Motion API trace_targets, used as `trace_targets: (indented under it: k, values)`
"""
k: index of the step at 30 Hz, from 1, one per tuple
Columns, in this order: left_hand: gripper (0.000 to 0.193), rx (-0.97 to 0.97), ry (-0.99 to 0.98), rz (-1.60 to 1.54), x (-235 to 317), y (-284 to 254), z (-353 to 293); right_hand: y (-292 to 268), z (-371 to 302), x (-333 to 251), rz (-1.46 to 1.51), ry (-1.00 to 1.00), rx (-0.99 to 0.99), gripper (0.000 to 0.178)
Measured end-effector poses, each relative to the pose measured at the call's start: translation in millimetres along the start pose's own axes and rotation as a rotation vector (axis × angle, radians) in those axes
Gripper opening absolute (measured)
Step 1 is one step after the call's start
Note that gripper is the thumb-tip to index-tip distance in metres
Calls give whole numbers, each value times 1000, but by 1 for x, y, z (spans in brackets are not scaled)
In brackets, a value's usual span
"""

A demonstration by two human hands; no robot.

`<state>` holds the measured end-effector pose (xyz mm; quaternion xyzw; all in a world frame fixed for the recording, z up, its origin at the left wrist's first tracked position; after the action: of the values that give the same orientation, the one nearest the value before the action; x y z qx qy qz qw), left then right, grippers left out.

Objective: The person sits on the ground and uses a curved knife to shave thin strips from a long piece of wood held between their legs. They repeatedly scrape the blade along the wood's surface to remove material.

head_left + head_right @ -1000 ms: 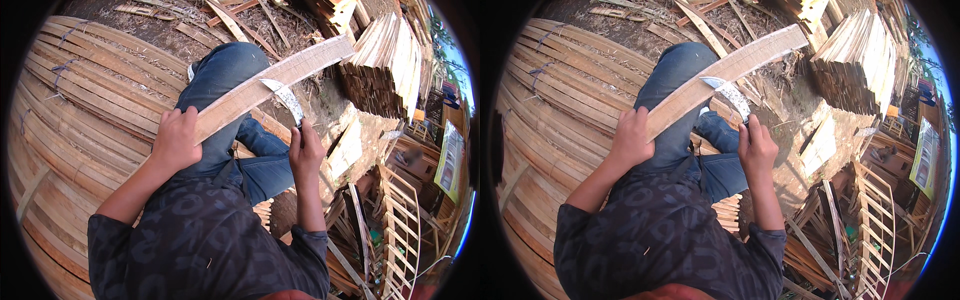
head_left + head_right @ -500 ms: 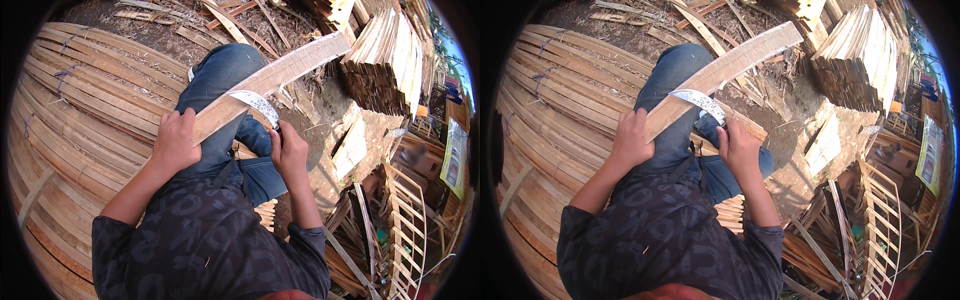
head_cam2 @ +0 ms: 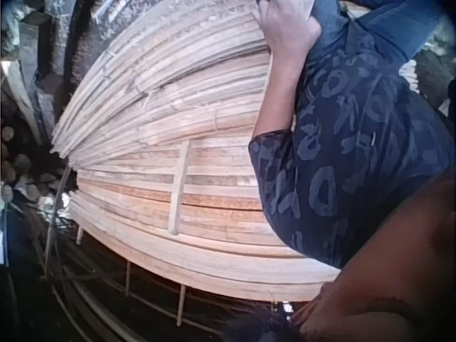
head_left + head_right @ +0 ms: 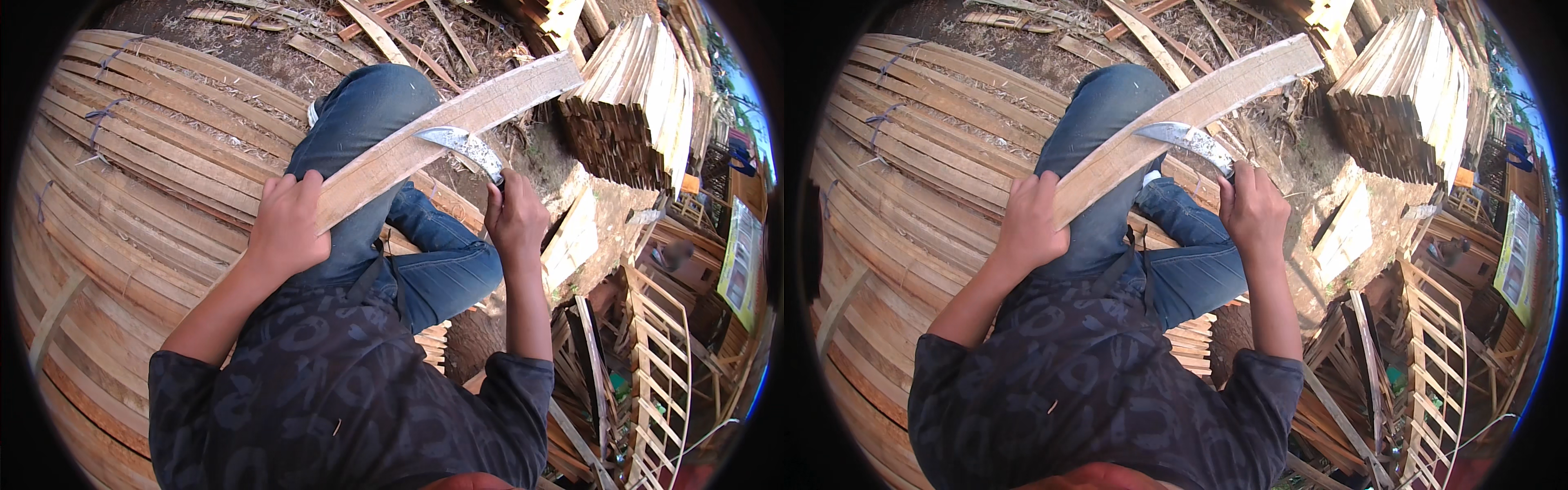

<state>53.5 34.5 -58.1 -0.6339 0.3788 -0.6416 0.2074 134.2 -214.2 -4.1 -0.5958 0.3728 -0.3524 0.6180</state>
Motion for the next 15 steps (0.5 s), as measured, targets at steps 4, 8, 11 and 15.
trace_targets:
  k: [4, 8, 11, 15]
  values:
    - [31, -13, -5, -2, 0, 1, 2, 1, -7, -3, 43, 62, 6, 20]
    - [37, -12, -8, 39, -1, 1, 0, -2, -6, -4, 20, 66, 12, 21]
    - [40, -6, -7, 50, -1, 2, 0, -2, -8, -2, 101, 72, 50, 20]
    - [41, -6, -17, 56, 0, 1, 0, 21, -13, 3, 487, 203, -60, 19]
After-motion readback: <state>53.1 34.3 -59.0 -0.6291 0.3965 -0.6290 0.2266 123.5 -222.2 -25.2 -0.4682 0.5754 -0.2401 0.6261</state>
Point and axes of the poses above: each hand's wrist, its own z-axis towards the middle knuckle, its own y-axis out of the palm, x = y × z, the point moved 9 cm from there along z, towards the middle knuckle, and after that the axes turned 10 degrees about -x, right-handed, at the moved point
